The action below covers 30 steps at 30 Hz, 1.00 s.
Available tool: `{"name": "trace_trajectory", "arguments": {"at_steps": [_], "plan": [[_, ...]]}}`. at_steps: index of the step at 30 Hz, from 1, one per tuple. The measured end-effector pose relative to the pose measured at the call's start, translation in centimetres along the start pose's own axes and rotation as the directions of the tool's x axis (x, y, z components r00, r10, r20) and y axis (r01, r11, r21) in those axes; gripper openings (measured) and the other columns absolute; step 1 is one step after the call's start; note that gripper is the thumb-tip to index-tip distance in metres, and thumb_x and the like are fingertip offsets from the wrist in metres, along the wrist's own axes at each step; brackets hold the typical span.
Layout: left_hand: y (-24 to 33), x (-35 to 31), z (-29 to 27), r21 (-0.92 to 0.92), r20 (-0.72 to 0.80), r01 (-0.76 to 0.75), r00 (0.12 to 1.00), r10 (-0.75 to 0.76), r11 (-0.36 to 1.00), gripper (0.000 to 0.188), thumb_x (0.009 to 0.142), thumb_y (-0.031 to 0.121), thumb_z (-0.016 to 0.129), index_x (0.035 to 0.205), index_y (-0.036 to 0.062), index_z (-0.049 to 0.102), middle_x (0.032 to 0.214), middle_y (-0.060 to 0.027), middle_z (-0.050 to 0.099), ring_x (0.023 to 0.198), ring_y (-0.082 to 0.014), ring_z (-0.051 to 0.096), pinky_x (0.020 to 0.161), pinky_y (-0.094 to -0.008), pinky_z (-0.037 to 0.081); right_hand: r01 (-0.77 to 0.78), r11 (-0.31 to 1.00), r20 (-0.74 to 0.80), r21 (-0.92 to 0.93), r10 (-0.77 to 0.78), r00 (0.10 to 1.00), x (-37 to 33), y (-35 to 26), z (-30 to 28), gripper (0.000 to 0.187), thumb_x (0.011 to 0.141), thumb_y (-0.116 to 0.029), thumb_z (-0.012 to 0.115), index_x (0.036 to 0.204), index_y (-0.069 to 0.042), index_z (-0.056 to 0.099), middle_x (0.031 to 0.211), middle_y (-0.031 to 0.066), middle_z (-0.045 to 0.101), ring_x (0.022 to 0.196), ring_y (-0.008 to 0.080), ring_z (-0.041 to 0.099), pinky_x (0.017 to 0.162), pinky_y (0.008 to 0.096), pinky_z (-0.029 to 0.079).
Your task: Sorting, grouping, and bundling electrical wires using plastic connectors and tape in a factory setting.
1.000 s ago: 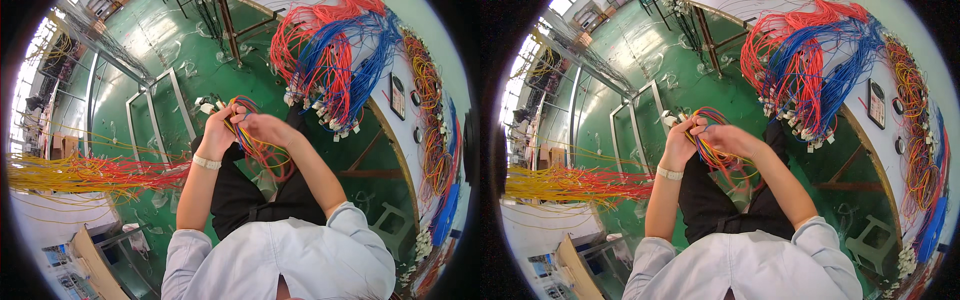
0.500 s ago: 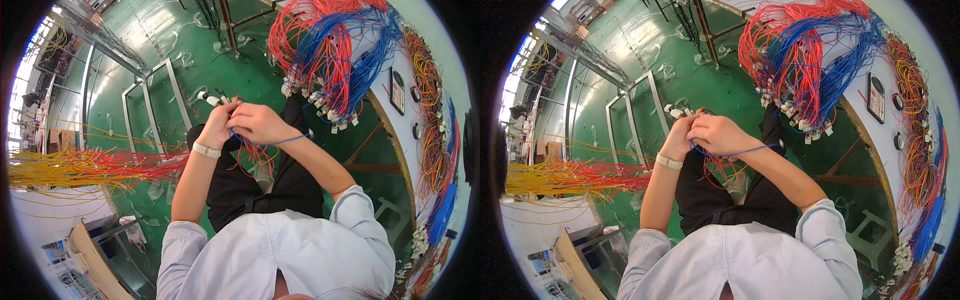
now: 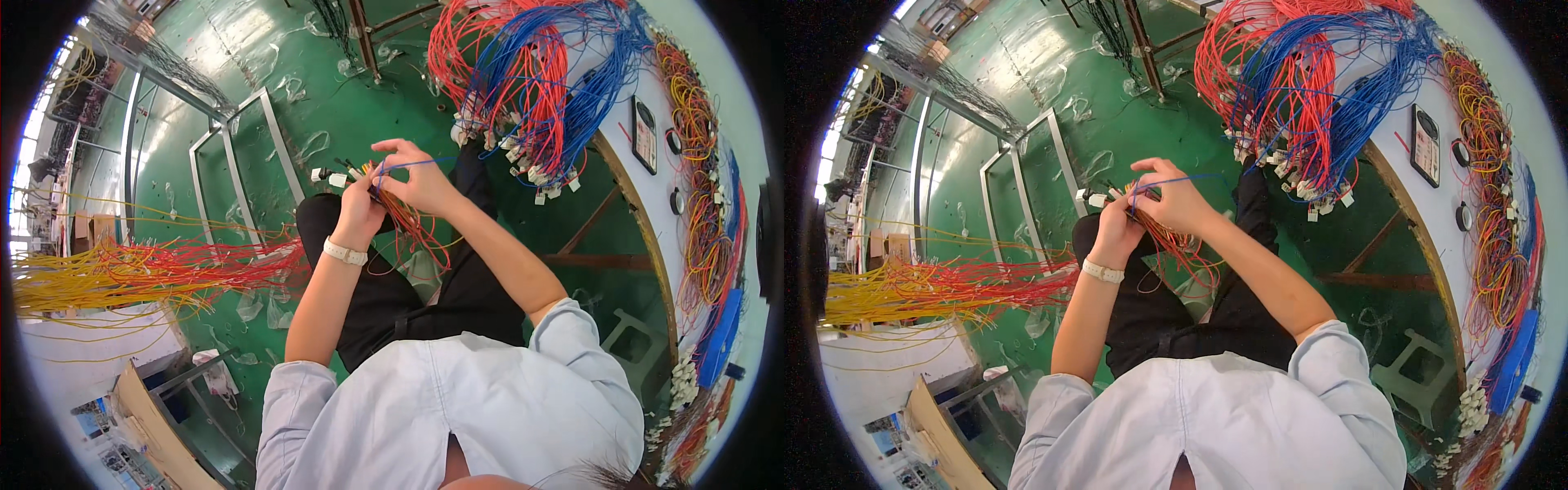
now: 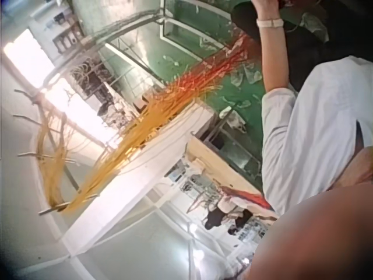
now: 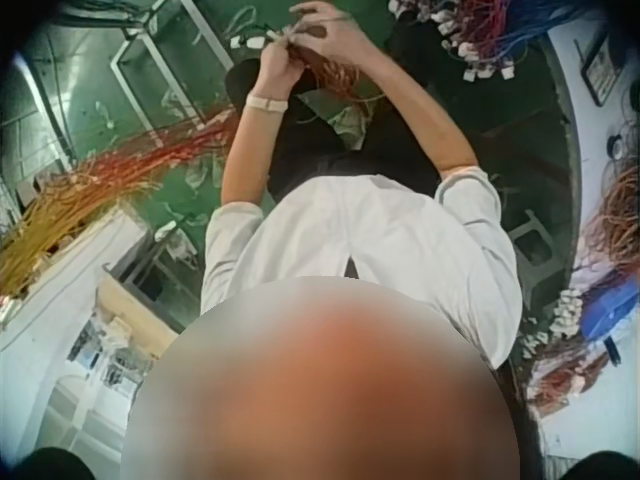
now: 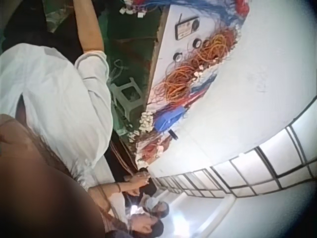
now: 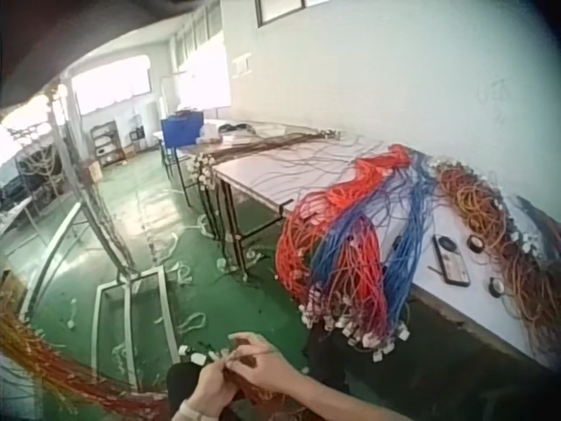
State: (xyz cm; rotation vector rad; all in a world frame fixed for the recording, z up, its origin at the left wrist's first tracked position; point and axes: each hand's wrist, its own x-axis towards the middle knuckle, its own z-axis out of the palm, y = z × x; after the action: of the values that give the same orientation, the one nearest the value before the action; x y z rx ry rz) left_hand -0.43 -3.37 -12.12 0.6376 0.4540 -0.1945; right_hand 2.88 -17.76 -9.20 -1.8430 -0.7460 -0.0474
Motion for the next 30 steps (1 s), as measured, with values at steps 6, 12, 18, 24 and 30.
{"name": "trace_trajectory", "arguments": {"at_steps": [6, 12, 18, 24, 30], "plan": [[0.4, 1.2, -4.4, 0.044, 0.132, 0.322, 0.937, -0.325, 0.946, 0.022, 0.097, 0.011, 0.033, 0.100, -0.0031, 0.050, 0.104, -0.0200, 0.059, 0.090, -0.0285, 0.061, 0.072, -0.0394, 0.053, -0.543, 0.778, 0.468, 0.316, 0.370, 0.802, 0.8, 2.9, -2.1, 0.016, 0.084, -0.015, 0.061, 0.084, 0.000, 0.067, 0.096, 0.0082, 0.062, 0.090, 0.0224, 0.060, 0.084, 0.0340, 0.048], [-2.5, 5.1, -7.4, -0.162, -0.054, 0.197, 0.977, -0.208, 0.967, 0.015, 0.095, 0.011, 0.035, 0.095, -0.0015, 0.042, 0.095, -0.0208, 0.058, 0.089, -0.0355, 0.060, 0.078, -0.0486, 0.052, -0.394, 0.520, 0.098, 0.758, 0.506, 0.857, -0.4, 1.2, 0.4, 0.030, 0.086, -0.018, 0.060, 0.060, -0.007, 0.049, 0.059, -0.0003, 0.046, 0.056, 0.0137, 0.051, 0.070, 0.0312, 0.050], [-0.3, 8.2, -6.9, -0.414, -0.154, 0.190, 0.949, -0.274, 0.890, 0.017, 0.081, 0.002, 0.037, 0.066, 0.0103, 0.036, 0.056, 0.0021, 0.033, 0.042, -0.0087, 0.030, 0.043, -0.0231, 0.037, 0.260, 0.959, 0.053, -0.113, -0.256, 0.965, -8.7, -5.3, 6.9, 0.033, 0.077, -0.012, 0.065, 0.051, -0.006, 0.044, 0.051, 0.0072, 0.047, 0.052, 0.0240, 0.049, 0.054, 0.0391, 0.042], [3.1, 2.6, 0.0, -0.295, 0.212, 0.144, 0.974, -0.082, 0.945, 0.021, 0.090, 0.003, 0.040, 0.070, 0.0079, 0.039, 0.061, 0.0016, 0.034, 0.050, -0.0076, 0.032, 0.043, -0.0210, 0.028, 0.006, 0.990, -0.219, -0.144, -0.038, 0.975, -5.6, -6.2, -3.8, 0.079, 0.080, -0.030, 0.071, 0.138, 0.004, 0.029, 0.133, 0.0241, 0.037, 0.123, 0.0351, 0.040, 0.103, 0.0400, 0.034], [2.4, -9.0, 18.1, 0.133, 0.716, -0.139, 0.699, 0.002, 0.981, 0.061, 0.091, 0.026, 0.051, 0.137, -0.0101, 0.032, 0.135, -0.0198, 0.043, 0.125, -0.0315, 0.043, 0.107, -0.0416, 0.032, -0.402, 0.865, -0.260, -0.299, 0.332, 0.907, -6.8, -14.4, -11.9, 0.040, 0.089, -0.022, 0.056, 0.124, -0.004, 0.045, 0.083, 0.0240, 0.060, 0.074, 0.0422, 0.060, 0.062, 0.0467, 0.047]]}}
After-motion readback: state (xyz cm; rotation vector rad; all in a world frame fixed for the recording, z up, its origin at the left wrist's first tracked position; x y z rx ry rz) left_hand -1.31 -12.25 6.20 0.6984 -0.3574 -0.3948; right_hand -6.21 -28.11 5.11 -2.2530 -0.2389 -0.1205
